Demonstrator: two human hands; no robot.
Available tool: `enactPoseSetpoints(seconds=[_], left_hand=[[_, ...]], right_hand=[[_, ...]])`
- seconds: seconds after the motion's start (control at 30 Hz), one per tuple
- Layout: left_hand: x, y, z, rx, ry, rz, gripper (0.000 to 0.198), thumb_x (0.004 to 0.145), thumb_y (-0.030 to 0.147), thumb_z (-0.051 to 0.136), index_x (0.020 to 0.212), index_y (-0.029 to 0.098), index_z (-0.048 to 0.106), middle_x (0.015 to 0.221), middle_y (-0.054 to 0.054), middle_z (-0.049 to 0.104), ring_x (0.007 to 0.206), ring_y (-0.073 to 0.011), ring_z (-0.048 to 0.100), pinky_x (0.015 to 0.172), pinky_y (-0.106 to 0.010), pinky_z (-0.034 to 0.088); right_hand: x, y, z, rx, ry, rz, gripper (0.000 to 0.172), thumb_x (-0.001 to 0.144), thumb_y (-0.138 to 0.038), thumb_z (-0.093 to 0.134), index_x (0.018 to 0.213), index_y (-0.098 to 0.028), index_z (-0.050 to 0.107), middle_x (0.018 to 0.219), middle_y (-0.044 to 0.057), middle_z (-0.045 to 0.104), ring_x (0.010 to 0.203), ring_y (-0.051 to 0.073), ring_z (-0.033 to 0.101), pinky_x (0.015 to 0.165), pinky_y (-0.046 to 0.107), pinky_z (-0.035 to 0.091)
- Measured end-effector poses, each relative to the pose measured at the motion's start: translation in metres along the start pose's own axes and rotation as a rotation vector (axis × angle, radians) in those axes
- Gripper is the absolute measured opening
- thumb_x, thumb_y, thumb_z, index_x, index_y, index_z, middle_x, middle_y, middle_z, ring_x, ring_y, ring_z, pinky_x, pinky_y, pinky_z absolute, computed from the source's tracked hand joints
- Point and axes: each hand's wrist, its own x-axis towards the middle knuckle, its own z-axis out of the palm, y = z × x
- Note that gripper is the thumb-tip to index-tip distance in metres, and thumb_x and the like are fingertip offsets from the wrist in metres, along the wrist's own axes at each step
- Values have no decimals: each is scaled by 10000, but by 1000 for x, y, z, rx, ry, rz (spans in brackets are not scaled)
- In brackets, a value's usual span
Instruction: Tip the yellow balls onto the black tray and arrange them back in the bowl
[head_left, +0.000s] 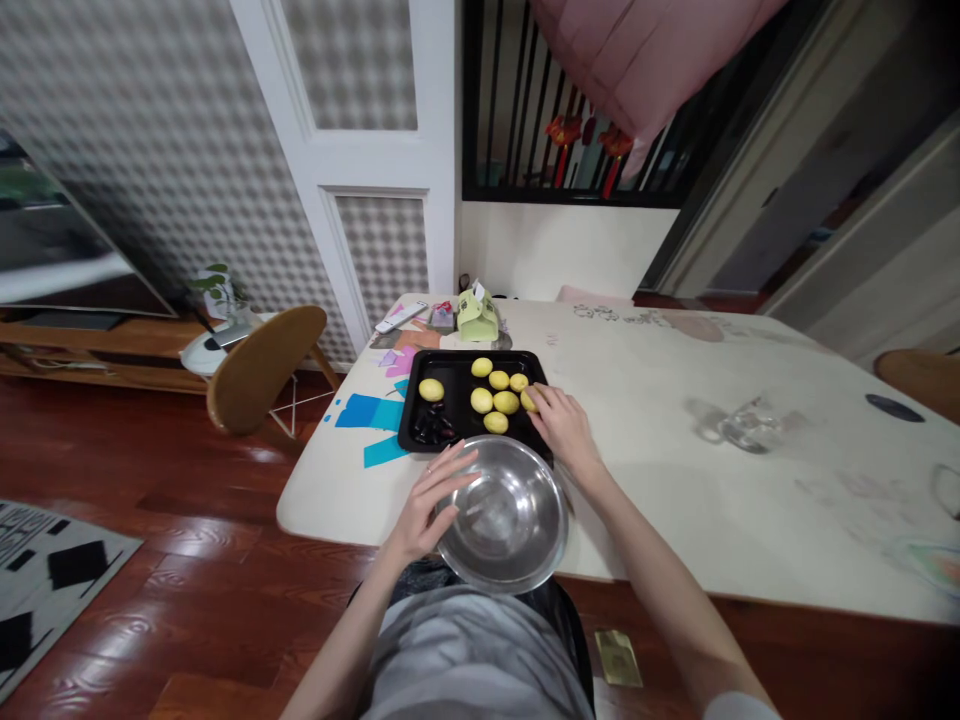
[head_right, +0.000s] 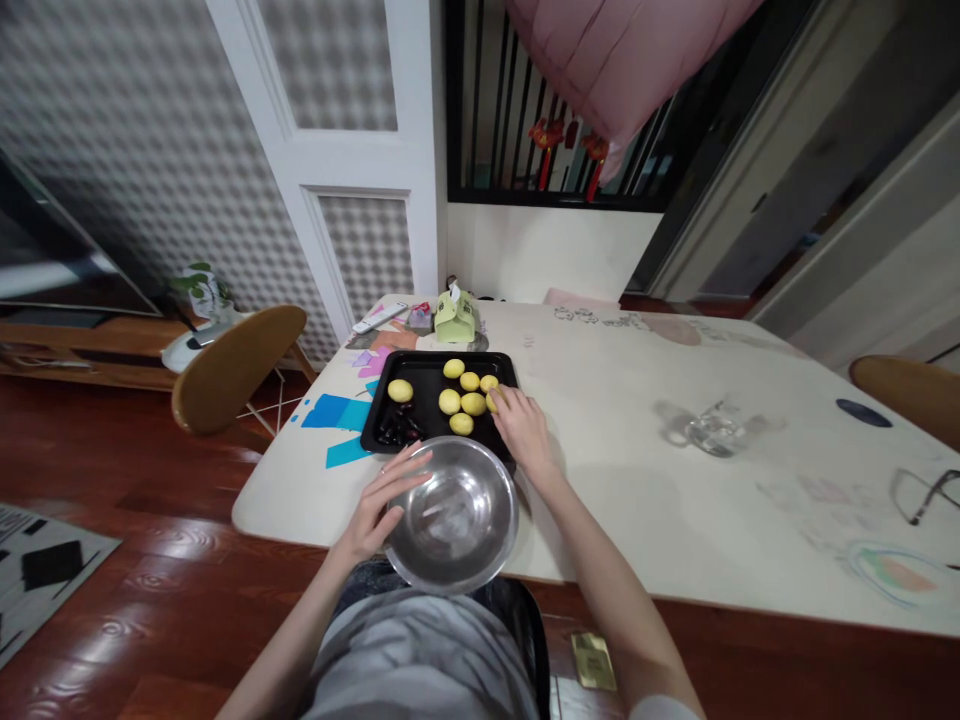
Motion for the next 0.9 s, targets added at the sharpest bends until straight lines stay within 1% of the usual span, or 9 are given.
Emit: enactPoseSetpoints(seconds=[0.1, 0.17, 0.27, 0.37, 0.47, 0.57, 0.7, 0.8, 0.9], left_hand=[[0, -1, 1, -8, 1, 10, 482, 1104, 479, 413, 1489, 277, 621, 1595, -126, 557, 1586, -338, 379, 1277, -641, 314], [0, -1, 1, -19, 7, 27, 485, 1103, 480, 421, 1482, 260, 628, 1588, -135, 563, 1576, -346, 394, 1274, -643, 314], [1, -1, 1, -34, 12, 37, 498, 1102, 489, 428, 1477, 232, 631, 1587, -151, 560, 1574, -357, 390, 1273, -643, 304], [1, -1, 1, -30, 0, 19, 512, 1105, 502, 414, 1483, 231, 626, 1596, -151, 549, 1580, -358, 375, 1279, -635, 292], [1, -1, 1, -27, -10, 15, 509, 1104, 504, 413, 1487, 242, 623, 1602, -146, 542, 1584, -357, 366, 1278, -633, 292], [1, -1, 0, -33, -12, 18, 499, 1104, 496, 420, 1482, 244, 627, 1604, -144, 541, 1587, -355, 361, 1276, -637, 292], [1, 0, -1, -25, -17, 15, 495, 1106, 490, 416, 1478, 242, 630, 1605, -146, 540, 1589, -352, 356, 1274, -635, 295], [2, 1, -1, -20, -14, 16, 490, 1107, 483, 418, 1480, 245, 628, 1602, -146, 543, 1585, -352, 364, 1270, -630, 304], [2, 0, -1, -18, -13, 19, 489, 1107, 478, 417, 1477, 240, 631, 1601, -149, 543, 1582, -355, 366, 1267, -634, 305]], right_hand=[[-21, -20, -27, 149, 140, -4, 395, 1071, -247, 505, 1451, -203, 604, 1440, 144, 669, 1296, 299, 617, 1043, 452, 517], [-37, -35, -42, 298, 157, -55, 416, 1066, -281, 536, 1477, -236, 588, 1451, 129, 666, 1297, 293, 623, 1079, 476, 527], [-57, -53, -54, 509, 3, -168, 427, 1051, -261, 564, 1477, -266, 585, 1445, 114, 675, 1296, 284, 638, 1087, 501, 553], [-68, -61, -51, 611, -193, -218, 442, 1019, -181, 583, 1452, -268, 603, 1433, 105, 691, 1294, 276, 657, 1101, 517, 563], [-72, -64, -43, 628, -298, -206, 477, 970, -80, 577, 1414, -246, 632, 1428, 106, 698, 1293, 273, 670, 1108, 510, 568], [-74, -65, -40, 620, -334, -178, 525, 933, -25, 550, 1399, -247, 645, 1436, 108, 690, 1294, 262, 678, 1106, 489, 575], [-76, -68, -43, 526, -307, -125, 545, 909, 23, 477, 1337, -246, 681, 1471, 108, 649, 1284, 258, 679, 1065, 461, 599], [-78, -70, -46, 439, -260, -97, 499, 926, 8, 477, 1295, -235, 709, 1352, 120, 689, 1222, 276, 690, 1024, 465, 616], [-83, -71, -46, 409, -228, -78, 447, 984, -74, 505, 1338, -261, 703, 1256, 109, 724, 1156, 281, 707, 992, 472, 626]])
